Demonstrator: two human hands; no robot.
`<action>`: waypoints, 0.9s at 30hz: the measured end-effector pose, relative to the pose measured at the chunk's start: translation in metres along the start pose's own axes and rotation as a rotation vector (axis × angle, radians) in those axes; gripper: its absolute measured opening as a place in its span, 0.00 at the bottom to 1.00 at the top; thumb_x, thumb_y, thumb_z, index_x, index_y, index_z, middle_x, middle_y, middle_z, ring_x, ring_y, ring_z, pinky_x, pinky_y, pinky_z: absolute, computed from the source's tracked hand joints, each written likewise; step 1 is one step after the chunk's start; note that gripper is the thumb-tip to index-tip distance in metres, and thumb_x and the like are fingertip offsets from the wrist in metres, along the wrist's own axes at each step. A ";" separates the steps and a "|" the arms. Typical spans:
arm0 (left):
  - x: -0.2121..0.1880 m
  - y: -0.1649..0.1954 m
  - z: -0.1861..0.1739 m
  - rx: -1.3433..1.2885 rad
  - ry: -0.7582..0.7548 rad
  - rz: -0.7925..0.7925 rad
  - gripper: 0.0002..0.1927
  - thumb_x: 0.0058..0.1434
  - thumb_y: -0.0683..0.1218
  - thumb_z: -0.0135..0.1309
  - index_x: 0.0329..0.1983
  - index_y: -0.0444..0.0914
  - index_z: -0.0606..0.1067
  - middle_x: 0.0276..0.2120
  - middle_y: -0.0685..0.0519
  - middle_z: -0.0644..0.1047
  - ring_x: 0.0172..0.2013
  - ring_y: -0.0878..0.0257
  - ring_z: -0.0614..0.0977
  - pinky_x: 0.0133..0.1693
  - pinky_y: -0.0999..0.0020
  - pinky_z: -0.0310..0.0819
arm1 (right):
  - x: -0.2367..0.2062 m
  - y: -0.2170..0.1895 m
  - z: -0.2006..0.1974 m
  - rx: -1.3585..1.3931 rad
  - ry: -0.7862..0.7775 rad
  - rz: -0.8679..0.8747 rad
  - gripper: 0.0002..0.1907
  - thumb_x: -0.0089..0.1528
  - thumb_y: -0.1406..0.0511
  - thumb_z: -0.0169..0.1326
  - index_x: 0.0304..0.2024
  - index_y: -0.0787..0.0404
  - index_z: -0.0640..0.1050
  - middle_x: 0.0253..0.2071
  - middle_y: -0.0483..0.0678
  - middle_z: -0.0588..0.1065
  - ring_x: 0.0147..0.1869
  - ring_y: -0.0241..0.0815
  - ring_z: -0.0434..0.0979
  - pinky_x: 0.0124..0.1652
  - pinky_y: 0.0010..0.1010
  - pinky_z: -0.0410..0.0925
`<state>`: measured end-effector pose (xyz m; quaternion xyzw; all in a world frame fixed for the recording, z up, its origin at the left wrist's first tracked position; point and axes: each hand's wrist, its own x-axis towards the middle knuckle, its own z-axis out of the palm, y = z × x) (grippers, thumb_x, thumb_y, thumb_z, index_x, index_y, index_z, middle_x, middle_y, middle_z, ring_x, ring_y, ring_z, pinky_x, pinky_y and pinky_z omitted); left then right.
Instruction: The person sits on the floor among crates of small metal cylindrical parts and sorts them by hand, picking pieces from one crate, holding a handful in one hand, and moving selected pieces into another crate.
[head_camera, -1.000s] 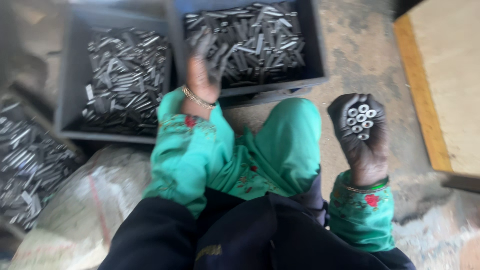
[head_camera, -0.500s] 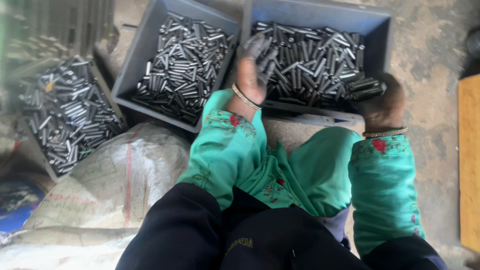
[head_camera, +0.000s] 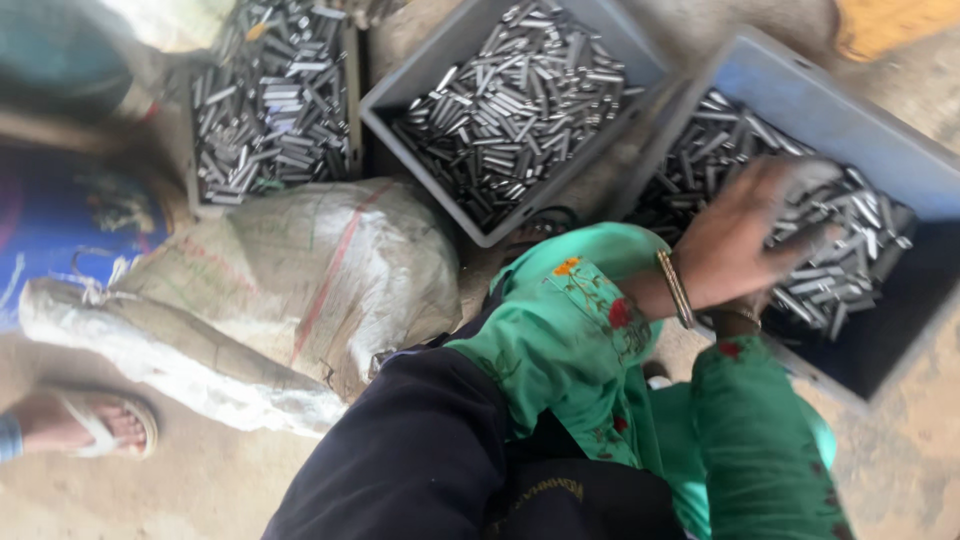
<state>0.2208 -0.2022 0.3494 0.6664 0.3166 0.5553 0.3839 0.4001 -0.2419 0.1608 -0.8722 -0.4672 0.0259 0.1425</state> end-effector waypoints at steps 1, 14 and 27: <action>0.009 -0.001 -0.012 0.046 -0.030 0.013 0.31 0.66 0.59 0.57 0.66 0.41 0.65 0.57 0.49 0.73 0.55 0.58 0.77 0.60 0.66 0.78 | -0.005 -0.003 0.001 -0.048 -0.008 0.020 0.27 0.70 0.57 0.58 0.65 0.65 0.70 0.64 0.64 0.67 0.66 0.62 0.69 0.59 0.52 0.65; -0.029 -0.275 -0.244 0.866 -0.756 -0.906 0.66 0.40 0.70 0.70 0.77 0.45 0.53 0.74 0.45 0.55 0.72 0.40 0.57 0.68 0.38 0.57 | -0.048 -0.038 -0.055 -0.104 0.020 -0.085 0.23 0.72 0.54 0.56 0.62 0.61 0.76 0.66 0.59 0.68 0.69 0.65 0.66 0.61 0.58 0.62; -0.055 -0.369 -0.212 1.187 -1.193 -1.050 0.77 0.37 0.76 0.70 0.81 0.49 0.37 0.78 0.48 0.31 0.77 0.44 0.39 0.65 0.26 0.48 | -0.065 -0.056 -0.077 -0.051 -0.044 -0.106 0.17 0.71 0.62 0.59 0.61 0.58 0.77 0.63 0.50 0.72 0.69 0.55 0.72 0.58 0.47 0.69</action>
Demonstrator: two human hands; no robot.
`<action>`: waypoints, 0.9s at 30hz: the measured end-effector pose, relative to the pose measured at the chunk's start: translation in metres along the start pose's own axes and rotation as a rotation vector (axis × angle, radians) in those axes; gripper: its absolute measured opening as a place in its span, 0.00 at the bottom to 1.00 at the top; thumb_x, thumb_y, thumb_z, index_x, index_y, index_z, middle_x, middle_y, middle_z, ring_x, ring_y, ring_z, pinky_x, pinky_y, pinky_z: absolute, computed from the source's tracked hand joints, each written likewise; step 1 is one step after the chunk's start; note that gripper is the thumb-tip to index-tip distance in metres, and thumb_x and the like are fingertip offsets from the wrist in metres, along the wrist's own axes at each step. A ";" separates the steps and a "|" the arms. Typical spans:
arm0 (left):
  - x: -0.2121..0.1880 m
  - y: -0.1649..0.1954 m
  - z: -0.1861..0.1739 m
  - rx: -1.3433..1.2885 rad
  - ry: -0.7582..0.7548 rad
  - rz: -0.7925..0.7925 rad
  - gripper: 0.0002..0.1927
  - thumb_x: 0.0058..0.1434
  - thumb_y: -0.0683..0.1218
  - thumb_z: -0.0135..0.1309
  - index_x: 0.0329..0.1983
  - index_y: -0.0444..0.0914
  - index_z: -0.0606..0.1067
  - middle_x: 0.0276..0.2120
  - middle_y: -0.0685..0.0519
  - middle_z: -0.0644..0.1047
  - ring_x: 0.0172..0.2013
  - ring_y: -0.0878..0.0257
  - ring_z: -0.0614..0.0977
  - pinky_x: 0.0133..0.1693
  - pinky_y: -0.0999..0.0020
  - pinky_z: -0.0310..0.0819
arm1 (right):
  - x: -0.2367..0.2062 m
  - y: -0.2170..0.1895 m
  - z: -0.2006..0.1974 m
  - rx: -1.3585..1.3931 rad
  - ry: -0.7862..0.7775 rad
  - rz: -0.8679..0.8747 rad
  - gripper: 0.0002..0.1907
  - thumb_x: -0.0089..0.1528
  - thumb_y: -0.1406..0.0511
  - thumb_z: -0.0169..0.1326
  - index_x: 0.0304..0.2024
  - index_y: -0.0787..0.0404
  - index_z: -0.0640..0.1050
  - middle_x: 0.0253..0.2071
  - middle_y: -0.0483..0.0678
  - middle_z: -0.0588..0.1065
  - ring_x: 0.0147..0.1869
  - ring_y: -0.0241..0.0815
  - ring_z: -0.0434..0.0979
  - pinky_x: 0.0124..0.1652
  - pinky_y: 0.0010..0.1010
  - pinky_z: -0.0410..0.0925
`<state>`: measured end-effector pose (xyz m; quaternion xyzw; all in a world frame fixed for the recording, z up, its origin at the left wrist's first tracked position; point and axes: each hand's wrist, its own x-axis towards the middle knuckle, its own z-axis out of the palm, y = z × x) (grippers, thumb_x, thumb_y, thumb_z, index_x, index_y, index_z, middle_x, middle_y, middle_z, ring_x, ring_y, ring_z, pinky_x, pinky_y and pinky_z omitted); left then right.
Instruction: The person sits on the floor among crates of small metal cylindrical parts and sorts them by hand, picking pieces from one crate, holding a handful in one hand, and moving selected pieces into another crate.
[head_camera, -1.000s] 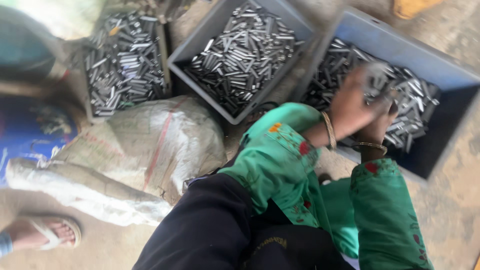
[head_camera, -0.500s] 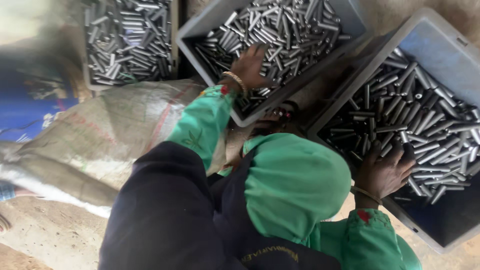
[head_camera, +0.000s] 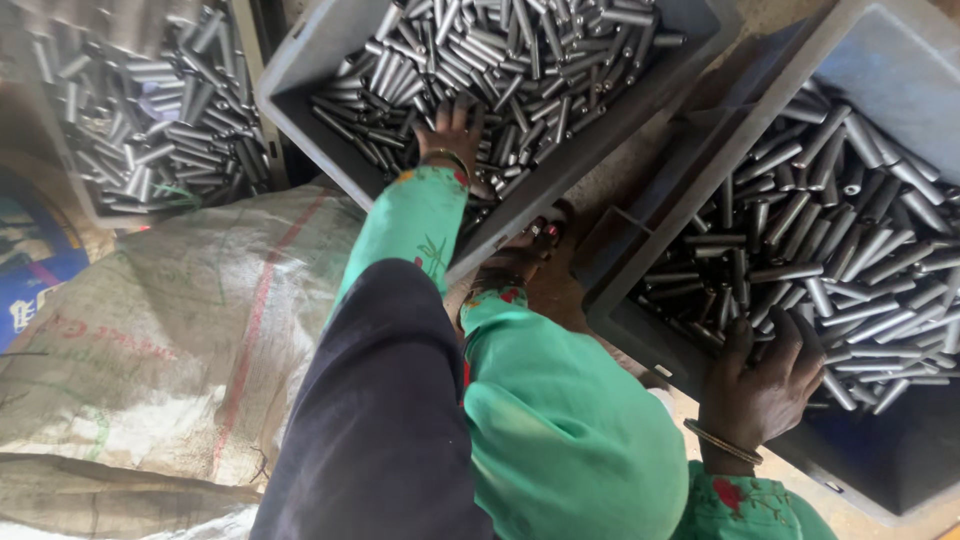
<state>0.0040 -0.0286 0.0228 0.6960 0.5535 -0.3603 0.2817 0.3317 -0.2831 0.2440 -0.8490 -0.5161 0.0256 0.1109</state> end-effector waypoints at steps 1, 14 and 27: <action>0.000 -0.002 -0.002 -0.014 -0.013 0.000 0.78 0.36 0.75 0.71 0.81 0.51 0.37 0.78 0.48 0.32 0.76 0.44 0.40 0.65 0.25 0.49 | -0.001 0.000 -0.001 -0.007 -0.004 0.003 0.16 0.71 0.63 0.60 0.60 0.58 0.77 0.62 0.50 0.72 0.67 0.54 0.73 0.57 0.45 0.70; -0.010 -0.013 0.013 0.081 0.158 0.231 0.65 0.41 0.63 0.73 0.79 0.47 0.51 0.75 0.50 0.52 0.73 0.45 0.54 0.57 0.29 0.66 | -0.001 -0.004 -0.005 -0.001 -0.033 0.016 0.14 0.73 0.61 0.59 0.59 0.57 0.78 0.56 0.50 0.75 0.56 0.51 0.80 0.48 0.44 0.73; -0.008 -0.008 -0.008 -0.154 0.083 0.157 0.65 0.36 0.51 0.78 0.76 0.42 0.54 0.68 0.48 0.59 0.68 0.46 0.63 0.57 0.45 0.73 | 0.001 -0.004 -0.005 -0.022 -0.055 0.051 0.11 0.73 0.59 0.62 0.54 0.56 0.80 0.50 0.48 0.78 0.47 0.50 0.81 0.40 0.42 0.72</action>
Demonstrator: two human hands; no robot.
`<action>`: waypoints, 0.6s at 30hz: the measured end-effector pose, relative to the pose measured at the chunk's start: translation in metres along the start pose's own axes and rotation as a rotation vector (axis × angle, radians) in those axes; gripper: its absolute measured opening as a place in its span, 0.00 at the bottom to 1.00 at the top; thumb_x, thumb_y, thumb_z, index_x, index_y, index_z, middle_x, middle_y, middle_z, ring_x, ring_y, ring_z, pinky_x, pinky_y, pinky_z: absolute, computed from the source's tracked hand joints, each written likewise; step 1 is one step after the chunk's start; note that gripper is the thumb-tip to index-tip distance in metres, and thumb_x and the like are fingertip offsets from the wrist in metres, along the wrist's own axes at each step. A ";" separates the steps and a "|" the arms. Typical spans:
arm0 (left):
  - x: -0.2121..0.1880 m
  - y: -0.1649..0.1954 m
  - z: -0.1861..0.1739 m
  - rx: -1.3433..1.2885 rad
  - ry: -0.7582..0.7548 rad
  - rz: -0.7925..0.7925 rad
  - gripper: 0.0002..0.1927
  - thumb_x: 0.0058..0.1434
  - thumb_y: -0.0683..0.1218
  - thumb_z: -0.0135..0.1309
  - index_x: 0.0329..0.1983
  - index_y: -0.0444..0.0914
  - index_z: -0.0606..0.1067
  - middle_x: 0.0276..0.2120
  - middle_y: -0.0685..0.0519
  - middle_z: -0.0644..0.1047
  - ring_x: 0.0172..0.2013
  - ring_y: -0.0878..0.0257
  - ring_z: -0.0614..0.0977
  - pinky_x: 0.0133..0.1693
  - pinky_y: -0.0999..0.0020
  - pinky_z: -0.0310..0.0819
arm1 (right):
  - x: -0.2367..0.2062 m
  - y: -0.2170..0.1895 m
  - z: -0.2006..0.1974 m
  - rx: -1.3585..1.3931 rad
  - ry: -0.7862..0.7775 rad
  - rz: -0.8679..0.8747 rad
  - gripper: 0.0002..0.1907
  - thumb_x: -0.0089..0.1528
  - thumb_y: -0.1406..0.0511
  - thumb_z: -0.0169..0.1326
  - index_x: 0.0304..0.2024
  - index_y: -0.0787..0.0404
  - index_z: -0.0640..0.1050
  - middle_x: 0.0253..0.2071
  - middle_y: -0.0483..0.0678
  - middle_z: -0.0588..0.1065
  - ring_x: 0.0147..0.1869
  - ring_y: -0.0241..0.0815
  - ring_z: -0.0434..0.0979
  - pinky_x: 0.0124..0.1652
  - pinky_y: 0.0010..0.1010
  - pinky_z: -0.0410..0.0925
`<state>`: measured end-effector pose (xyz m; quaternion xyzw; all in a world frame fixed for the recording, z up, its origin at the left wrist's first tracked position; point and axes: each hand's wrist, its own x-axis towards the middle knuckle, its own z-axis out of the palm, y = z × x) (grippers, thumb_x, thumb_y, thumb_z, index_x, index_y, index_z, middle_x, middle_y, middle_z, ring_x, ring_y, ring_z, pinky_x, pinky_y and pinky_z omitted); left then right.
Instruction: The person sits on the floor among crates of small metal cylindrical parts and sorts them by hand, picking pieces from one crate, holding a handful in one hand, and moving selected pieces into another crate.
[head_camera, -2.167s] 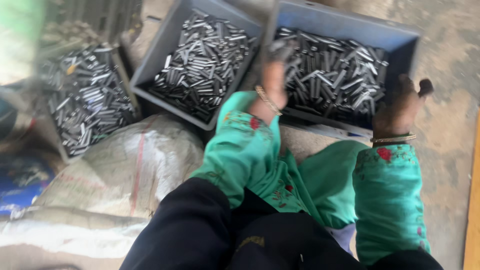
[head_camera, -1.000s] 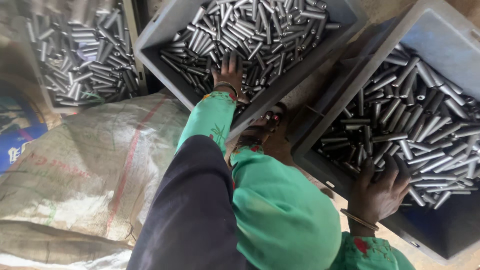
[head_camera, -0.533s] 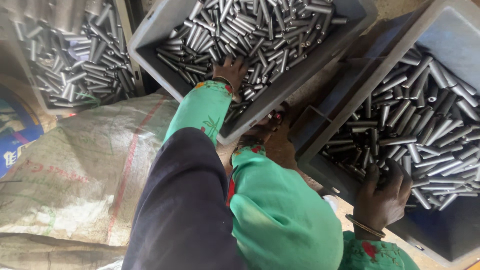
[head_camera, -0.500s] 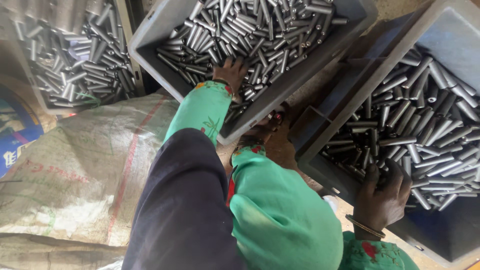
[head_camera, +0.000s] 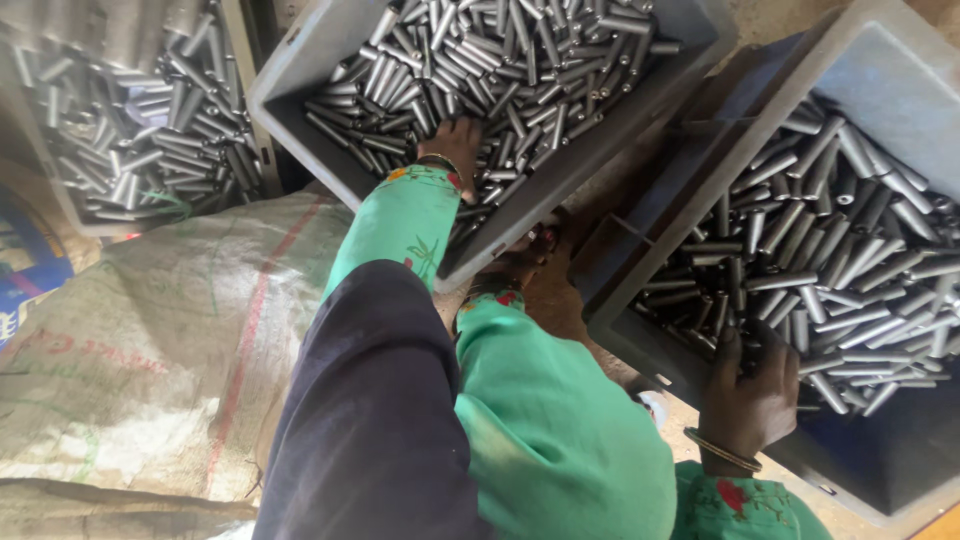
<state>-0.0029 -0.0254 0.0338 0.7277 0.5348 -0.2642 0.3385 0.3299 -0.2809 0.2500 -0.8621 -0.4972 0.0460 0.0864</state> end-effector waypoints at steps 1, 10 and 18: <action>0.001 -0.001 -0.001 -0.022 -0.006 -0.010 0.65 0.36 0.50 0.79 0.75 0.42 0.54 0.68 0.48 0.59 0.68 0.46 0.62 0.57 0.44 0.73 | 0.000 0.000 0.000 0.013 0.001 -0.006 0.12 0.73 0.58 0.62 0.54 0.56 0.80 0.50 0.48 0.78 0.47 0.49 0.81 0.41 0.42 0.72; 0.016 0.004 0.007 -0.110 0.059 -0.149 0.57 0.40 0.47 0.76 0.74 0.46 0.59 0.68 0.51 0.61 0.68 0.47 0.65 0.59 0.49 0.75 | -0.001 0.001 0.002 0.078 -0.010 -0.016 0.10 0.73 0.60 0.61 0.53 0.57 0.81 0.47 0.47 0.79 0.46 0.47 0.82 0.41 0.39 0.72; 0.001 0.012 0.015 -0.025 0.081 -0.104 0.58 0.39 0.44 0.77 0.73 0.46 0.58 0.67 0.51 0.60 0.66 0.44 0.63 0.53 0.47 0.76 | 0.001 0.001 0.000 0.081 -0.029 -0.018 0.10 0.73 0.60 0.63 0.52 0.57 0.82 0.49 0.47 0.81 0.45 0.45 0.83 0.40 0.37 0.73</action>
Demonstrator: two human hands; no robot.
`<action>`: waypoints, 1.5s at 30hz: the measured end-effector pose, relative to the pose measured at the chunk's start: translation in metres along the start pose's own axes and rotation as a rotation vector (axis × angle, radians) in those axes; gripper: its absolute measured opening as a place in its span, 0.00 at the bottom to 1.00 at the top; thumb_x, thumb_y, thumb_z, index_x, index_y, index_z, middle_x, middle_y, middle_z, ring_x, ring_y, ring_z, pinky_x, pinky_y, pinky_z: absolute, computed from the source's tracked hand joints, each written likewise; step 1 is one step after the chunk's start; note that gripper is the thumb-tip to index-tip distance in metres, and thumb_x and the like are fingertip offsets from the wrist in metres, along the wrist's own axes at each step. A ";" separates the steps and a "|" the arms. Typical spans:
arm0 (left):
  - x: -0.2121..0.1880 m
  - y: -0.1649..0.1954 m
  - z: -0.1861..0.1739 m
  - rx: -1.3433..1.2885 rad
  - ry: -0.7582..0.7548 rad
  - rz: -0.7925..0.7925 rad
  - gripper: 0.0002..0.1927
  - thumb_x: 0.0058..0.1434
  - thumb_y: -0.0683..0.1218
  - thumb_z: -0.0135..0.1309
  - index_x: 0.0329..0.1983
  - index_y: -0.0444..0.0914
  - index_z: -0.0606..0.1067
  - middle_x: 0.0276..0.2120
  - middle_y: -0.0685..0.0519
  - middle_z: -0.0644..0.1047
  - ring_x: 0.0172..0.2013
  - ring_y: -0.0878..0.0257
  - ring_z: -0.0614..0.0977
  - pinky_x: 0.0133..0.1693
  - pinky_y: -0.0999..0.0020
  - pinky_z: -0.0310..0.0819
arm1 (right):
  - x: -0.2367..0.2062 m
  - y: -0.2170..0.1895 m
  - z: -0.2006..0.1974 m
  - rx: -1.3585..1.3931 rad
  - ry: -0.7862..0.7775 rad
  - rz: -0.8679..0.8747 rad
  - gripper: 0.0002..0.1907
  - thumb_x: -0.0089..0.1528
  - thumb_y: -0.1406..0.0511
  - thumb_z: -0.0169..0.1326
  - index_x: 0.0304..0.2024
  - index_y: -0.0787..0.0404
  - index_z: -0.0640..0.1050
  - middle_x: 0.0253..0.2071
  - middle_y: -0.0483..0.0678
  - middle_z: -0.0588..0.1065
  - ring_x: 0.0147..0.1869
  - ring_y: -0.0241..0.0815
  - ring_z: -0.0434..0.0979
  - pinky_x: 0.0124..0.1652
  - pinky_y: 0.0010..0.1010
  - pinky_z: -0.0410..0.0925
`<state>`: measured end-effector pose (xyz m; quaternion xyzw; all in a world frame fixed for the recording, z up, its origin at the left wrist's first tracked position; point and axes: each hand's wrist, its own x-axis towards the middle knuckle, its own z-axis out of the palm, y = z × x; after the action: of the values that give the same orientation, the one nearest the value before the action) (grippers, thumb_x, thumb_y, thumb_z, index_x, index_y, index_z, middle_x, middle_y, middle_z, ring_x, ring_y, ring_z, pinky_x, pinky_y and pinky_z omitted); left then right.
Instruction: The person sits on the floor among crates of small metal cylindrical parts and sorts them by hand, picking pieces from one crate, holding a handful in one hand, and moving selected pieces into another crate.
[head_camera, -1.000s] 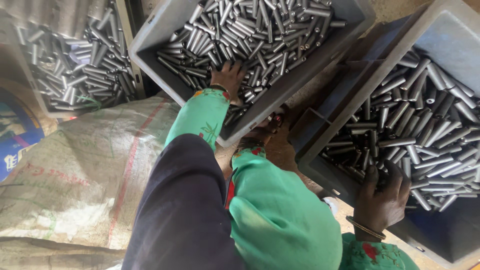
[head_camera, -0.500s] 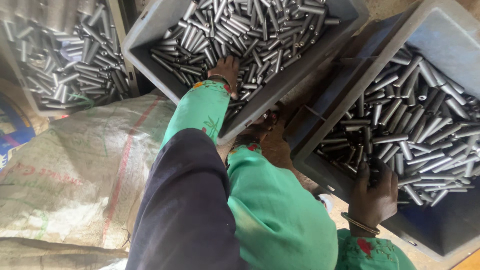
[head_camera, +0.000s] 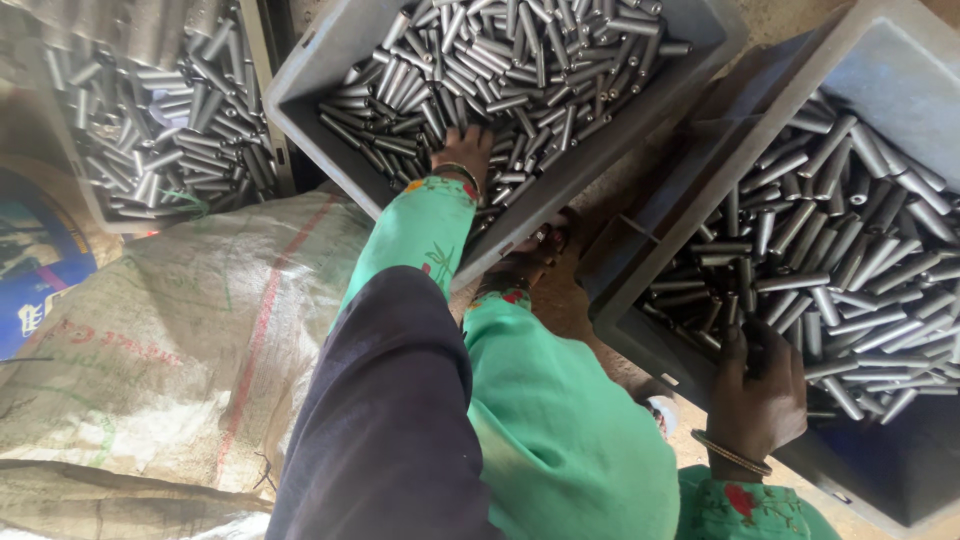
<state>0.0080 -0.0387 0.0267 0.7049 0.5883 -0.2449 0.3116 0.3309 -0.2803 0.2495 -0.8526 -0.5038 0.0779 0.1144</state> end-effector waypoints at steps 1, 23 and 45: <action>-0.005 0.002 0.002 0.014 0.045 -0.003 0.58 0.38 0.43 0.76 0.72 0.46 0.58 0.67 0.52 0.61 0.66 0.44 0.64 0.52 0.48 0.78 | 0.000 0.000 0.000 0.000 -0.002 -0.004 0.10 0.73 0.60 0.63 0.52 0.57 0.82 0.48 0.47 0.81 0.46 0.45 0.83 0.41 0.37 0.73; 0.004 -0.019 0.042 -0.031 0.284 0.197 0.49 0.45 0.53 0.71 0.70 0.38 0.64 0.57 0.41 0.70 0.51 0.44 0.79 0.41 0.50 0.81 | -0.005 -0.005 -0.002 -0.051 0.001 -0.035 0.09 0.73 0.59 0.61 0.50 0.56 0.83 0.46 0.46 0.81 0.42 0.44 0.83 0.41 0.37 0.72; 0.037 0.010 0.036 -0.319 0.383 -0.275 0.35 0.53 0.50 0.59 0.65 0.44 0.64 0.51 0.44 0.78 0.47 0.47 0.83 0.45 0.51 0.78 | -0.005 -0.001 0.002 -0.107 0.004 -0.031 0.08 0.72 0.59 0.63 0.49 0.53 0.84 0.42 0.43 0.81 0.42 0.42 0.83 0.38 0.35 0.72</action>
<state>0.0255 -0.0408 -0.0229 0.5939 0.7577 -0.0515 0.2656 0.3273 -0.2844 0.2482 -0.8497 -0.5202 0.0473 0.0711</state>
